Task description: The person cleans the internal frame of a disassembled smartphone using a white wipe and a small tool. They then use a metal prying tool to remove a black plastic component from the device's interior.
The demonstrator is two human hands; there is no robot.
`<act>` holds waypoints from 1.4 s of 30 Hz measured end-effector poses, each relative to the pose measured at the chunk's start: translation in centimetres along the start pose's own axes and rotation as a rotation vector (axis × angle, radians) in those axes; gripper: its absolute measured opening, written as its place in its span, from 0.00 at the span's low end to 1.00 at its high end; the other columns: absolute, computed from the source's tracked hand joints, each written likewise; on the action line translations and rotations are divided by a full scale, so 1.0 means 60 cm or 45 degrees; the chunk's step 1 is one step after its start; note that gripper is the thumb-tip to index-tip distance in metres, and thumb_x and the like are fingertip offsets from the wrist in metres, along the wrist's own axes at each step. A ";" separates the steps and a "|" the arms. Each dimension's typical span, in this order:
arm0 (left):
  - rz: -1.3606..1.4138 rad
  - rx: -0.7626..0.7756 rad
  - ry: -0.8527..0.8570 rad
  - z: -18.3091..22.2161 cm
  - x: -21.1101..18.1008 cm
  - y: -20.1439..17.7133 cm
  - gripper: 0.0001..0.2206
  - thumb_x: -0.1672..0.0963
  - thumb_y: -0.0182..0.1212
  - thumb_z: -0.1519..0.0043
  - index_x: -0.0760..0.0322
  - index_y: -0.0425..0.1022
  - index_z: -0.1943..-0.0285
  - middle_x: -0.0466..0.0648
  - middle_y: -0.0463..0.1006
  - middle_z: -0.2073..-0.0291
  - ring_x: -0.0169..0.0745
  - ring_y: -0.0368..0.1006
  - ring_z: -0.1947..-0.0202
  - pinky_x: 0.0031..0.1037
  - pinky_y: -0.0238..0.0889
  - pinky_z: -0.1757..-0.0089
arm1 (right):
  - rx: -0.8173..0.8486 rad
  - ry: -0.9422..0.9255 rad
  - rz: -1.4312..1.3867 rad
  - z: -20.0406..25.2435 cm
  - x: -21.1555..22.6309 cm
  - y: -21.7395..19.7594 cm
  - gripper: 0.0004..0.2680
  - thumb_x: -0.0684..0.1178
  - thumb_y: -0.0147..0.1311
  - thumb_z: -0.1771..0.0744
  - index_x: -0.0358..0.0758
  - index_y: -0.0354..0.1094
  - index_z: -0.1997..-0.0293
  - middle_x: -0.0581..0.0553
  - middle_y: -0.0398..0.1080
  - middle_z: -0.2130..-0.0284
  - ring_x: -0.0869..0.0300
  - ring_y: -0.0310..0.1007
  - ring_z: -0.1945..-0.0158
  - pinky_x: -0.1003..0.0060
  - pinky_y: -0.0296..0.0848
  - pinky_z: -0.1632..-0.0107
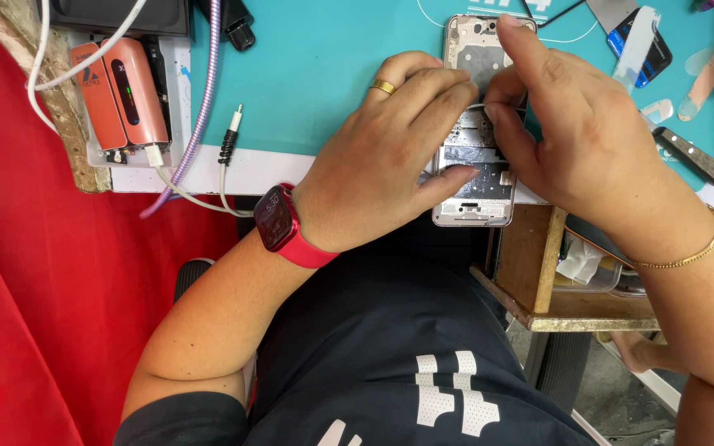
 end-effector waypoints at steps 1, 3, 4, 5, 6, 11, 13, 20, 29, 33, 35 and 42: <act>0.000 -0.004 0.007 0.000 0.000 0.000 0.29 0.55 0.78 0.39 0.78 0.67 0.37 0.60 0.70 0.43 0.63 0.61 0.38 0.44 0.63 0.37 | 0.007 0.011 -0.003 -0.002 0.003 -0.003 0.23 0.27 0.54 0.26 0.24 0.45 0.22 0.33 0.71 0.55 0.42 0.68 0.57 0.49 0.72 0.48; 0.001 -0.001 0.002 0.000 0.000 -0.001 0.29 0.54 0.78 0.39 0.78 0.67 0.37 0.60 0.70 0.42 0.62 0.61 0.38 0.44 0.64 0.37 | 0.019 0.000 0.027 0.001 0.001 -0.006 0.22 0.28 0.54 0.25 0.24 0.45 0.22 0.35 0.72 0.55 0.42 0.69 0.56 0.47 0.70 0.46; 0.001 0.002 -0.003 0.000 -0.001 -0.001 0.29 0.54 0.78 0.38 0.78 0.66 0.37 0.59 0.69 0.42 0.62 0.61 0.37 0.44 0.64 0.37 | 0.030 -0.011 0.057 0.003 0.000 -0.007 0.22 0.29 0.55 0.25 0.24 0.45 0.22 0.36 0.72 0.54 0.42 0.71 0.56 0.45 0.68 0.45; 0.002 0.003 -0.002 -0.002 -0.003 -0.004 0.29 0.54 0.78 0.38 0.78 0.66 0.37 0.59 0.69 0.42 0.62 0.61 0.37 0.44 0.64 0.37 | 0.030 -0.011 0.057 0.002 0.002 -0.007 0.22 0.29 0.55 0.25 0.24 0.45 0.22 0.36 0.72 0.54 0.42 0.71 0.56 0.45 0.68 0.45; 0.022 0.025 -0.029 -0.003 -0.005 -0.006 0.29 0.55 0.78 0.39 0.75 0.64 0.37 0.58 0.69 0.43 0.61 0.60 0.38 0.43 0.63 0.38 | 0.008 0.056 0.066 0.001 0.003 -0.006 0.21 0.29 0.56 0.26 0.22 0.49 0.23 0.38 0.73 0.55 0.44 0.72 0.56 0.46 0.69 0.44; 0.060 0.053 -0.061 -0.004 -0.009 -0.008 0.28 0.56 0.76 0.39 0.71 0.61 0.38 0.58 0.69 0.43 0.61 0.60 0.37 0.43 0.62 0.38 | -0.053 0.200 0.066 -0.011 0.018 -0.009 0.17 0.30 0.58 0.26 0.22 0.59 0.27 0.42 0.75 0.57 0.46 0.72 0.56 0.48 0.69 0.44; -0.013 0.044 -0.036 -0.002 -0.010 -0.008 0.26 0.57 0.79 0.37 0.70 0.63 0.39 0.60 0.61 0.36 0.66 0.60 0.35 0.50 0.66 0.38 | -0.036 0.311 0.009 -0.018 0.024 -0.014 0.20 0.30 0.59 0.28 0.26 0.58 0.26 0.42 0.75 0.55 0.46 0.74 0.52 0.50 0.72 0.50; -0.209 0.067 0.285 -0.009 -0.011 -0.010 0.18 0.57 0.71 0.34 0.75 0.72 0.42 0.54 0.71 0.46 0.60 0.63 0.44 0.40 0.62 0.41 | -0.159 0.358 -0.040 -0.019 0.023 -0.012 0.20 0.32 0.62 0.30 0.24 0.60 0.30 0.37 0.71 0.55 0.43 0.67 0.52 0.47 0.67 0.43; -0.136 0.065 0.146 -0.013 -0.025 -0.010 0.15 0.57 0.61 0.31 0.75 0.72 0.40 0.56 0.72 0.45 0.67 0.64 0.43 0.44 0.71 0.51 | -0.421 0.661 0.085 0.126 0.021 -0.097 0.04 0.33 0.54 0.25 0.23 0.72 0.43 0.32 0.76 0.53 0.48 0.77 0.55 0.56 0.74 0.50; -0.196 0.095 0.100 -0.014 -0.027 -0.007 0.16 0.56 0.62 0.32 0.75 0.72 0.40 0.55 0.72 0.45 0.60 0.63 0.43 0.40 0.72 0.56 | -0.441 1.082 0.368 0.254 -0.029 -0.143 0.05 0.32 0.56 0.23 0.24 0.74 0.40 0.35 0.77 0.55 0.53 0.77 0.53 0.60 0.73 0.51; -0.211 0.101 0.086 -0.014 -0.026 -0.006 0.17 0.56 0.61 0.32 0.76 0.72 0.40 0.56 0.72 0.45 0.60 0.63 0.43 0.40 0.72 0.55 | -0.452 1.271 0.358 0.274 -0.037 -0.142 0.05 0.36 0.56 0.23 0.28 0.74 0.40 0.39 0.75 0.56 0.56 0.73 0.55 0.63 0.71 0.55; -0.146 0.057 0.064 -0.005 -0.022 -0.005 0.18 0.56 0.60 0.31 0.76 0.71 0.39 0.58 0.70 0.47 0.61 0.62 0.43 0.44 0.71 0.53 | -0.124 1.081 0.417 0.250 -0.049 -0.120 0.07 0.38 0.62 0.28 0.27 0.77 0.44 0.35 0.77 0.56 0.47 0.76 0.58 0.54 0.74 0.52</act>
Point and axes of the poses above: each hand's wrist, its own z-axis away from the middle knuckle, its own y-axis out of the palm, x = y × z, the point moved 1 cm from there along -z, towards the middle knuckle
